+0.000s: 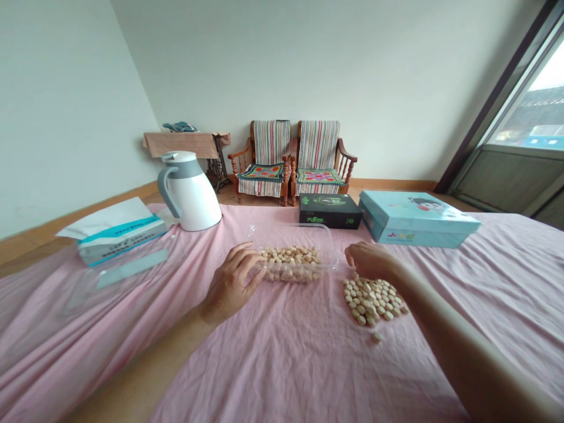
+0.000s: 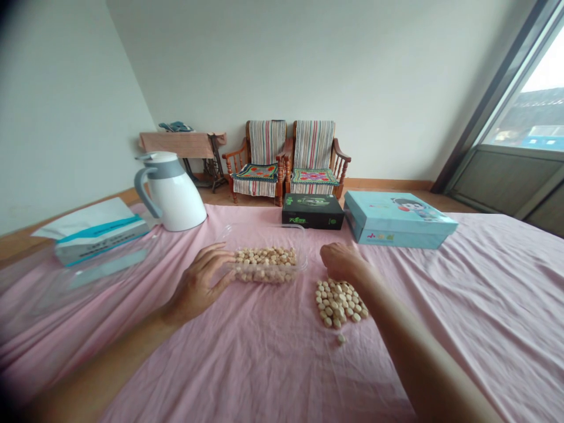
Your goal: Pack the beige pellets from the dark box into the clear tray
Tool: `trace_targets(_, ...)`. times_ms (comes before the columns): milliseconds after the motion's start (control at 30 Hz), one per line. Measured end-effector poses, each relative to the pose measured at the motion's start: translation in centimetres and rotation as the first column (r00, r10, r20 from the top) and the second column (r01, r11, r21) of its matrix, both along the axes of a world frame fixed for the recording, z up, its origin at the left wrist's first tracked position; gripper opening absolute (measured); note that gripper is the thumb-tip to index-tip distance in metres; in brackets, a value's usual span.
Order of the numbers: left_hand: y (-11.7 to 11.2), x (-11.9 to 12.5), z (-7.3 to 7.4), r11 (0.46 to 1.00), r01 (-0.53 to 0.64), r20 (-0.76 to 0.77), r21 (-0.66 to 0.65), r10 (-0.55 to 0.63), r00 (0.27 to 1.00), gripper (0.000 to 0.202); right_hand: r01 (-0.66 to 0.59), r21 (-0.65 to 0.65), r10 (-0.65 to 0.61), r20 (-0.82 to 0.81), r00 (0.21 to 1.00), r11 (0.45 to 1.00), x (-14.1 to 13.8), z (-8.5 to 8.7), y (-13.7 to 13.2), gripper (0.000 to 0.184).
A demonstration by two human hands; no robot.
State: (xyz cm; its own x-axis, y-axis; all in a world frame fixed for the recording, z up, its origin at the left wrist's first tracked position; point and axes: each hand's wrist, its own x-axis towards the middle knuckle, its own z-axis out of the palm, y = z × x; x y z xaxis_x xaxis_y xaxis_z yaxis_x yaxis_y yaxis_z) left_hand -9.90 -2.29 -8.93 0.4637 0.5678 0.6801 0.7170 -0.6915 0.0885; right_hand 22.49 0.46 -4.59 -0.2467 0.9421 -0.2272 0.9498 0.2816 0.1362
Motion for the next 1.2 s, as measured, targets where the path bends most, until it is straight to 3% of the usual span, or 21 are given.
trace_targets(267, 0.0, -0.2, -0.1, 1.000, -0.010, -0.005, 0.002, 0.010, 1.000, 0.018, -0.013, 0.022, 0.014, -0.040, 0.999, 1.000, 0.6, -1.4, 1.1, 0.023)
trace_targets(400, -0.2, -0.1, 0.0, 1.000, -0.007, -0.004, 0.009, 0.007, 1.000, 0.018, 0.123, 0.268, -0.031, -0.325, 0.945, 0.955, 0.8, -0.6, 1.5, 0.017)
trace_targets(500, -0.2, 0.0, 0.0, 1.000, -0.005, -0.002, 0.003, 0.005, 1.000, 0.017, 0.179, 0.367, 0.104, -0.632, 0.768, 0.913, -0.2, 0.2, 1.3, 0.010)
trace_targets(633, -0.2, -0.1, 0.0, 1.000, -0.008, 0.001, 0.000, 0.008, 1.000, 0.017, 0.084, 0.266, 0.222, -0.911, 0.348, 0.960, -1.9, 0.8, 0.9, 0.016)
trace_targets(700, -0.2, -0.1, 0.0, 1.000, -0.006, -0.002, -0.004, 0.006, 1.000, 0.017, 0.080, 0.249, 0.224, -0.945, 0.240, 0.965, -1.9, 0.9, 1.0, 0.019)
trace_targets(733, -0.1, -0.1, 0.0, 1.000, -0.006, -0.002, -0.006, 0.006, 1.000, 0.017, 0.112, 0.252, 0.215, -0.938, 0.272, 0.961, -1.7, 0.9, 1.0, 0.017)
trace_targets(767, -0.1, -0.1, 0.0, 1.000, -0.004, -0.002, -0.007, 0.004, 1.000, 0.017, 0.155, 0.266, 0.196, -0.911, 0.362, 0.951, -1.4, 0.9, 1.1, 0.015)
trace_targets(833, -0.1, -0.1, 0.0, 1.000, -0.003, 0.000, -0.004, 0.003, 1.000, 0.017, 0.185, 0.290, 0.114, -0.770, 0.628, 0.939, -0.5, 0.8, 1.2, 0.011)
trace_targets(900, -0.1, -0.1, 0.1, 1.000, -0.003, 0.001, 0.000, 0.003, 1.000, 0.018, 0.092, 0.223, 0.042, -0.531, 0.847, 0.970, 0.1, 0.5, 1.1, 0.011)
trace_targets(933, -0.1, 0.0, 0.1, 1.000, -0.003, 0.001, 0.001, 0.003, 1.000, 0.018, 0.021, 0.152, 0.044, -0.414, 0.909, 0.988, 0.2, 0.3, 1.0, 0.012)
trace_targets(1033, -0.2, 0.0, 0.2, 1.000, -0.006, 0.002, -0.003, 0.006, 1.000, 0.019, -0.126, -0.008, 0.122, -0.204, 0.971, 0.992, -0.2, -0.5, 0.5, 0.014)
trace_targets(1200, -0.2, -0.1, 0.0, 1.000, -0.009, 0.010, -0.020, 0.010, 1.000, 0.020, -0.122, -0.012, 0.119, -0.130, 0.984, 0.992, -0.6, -1.3, 0.6, 0.017)
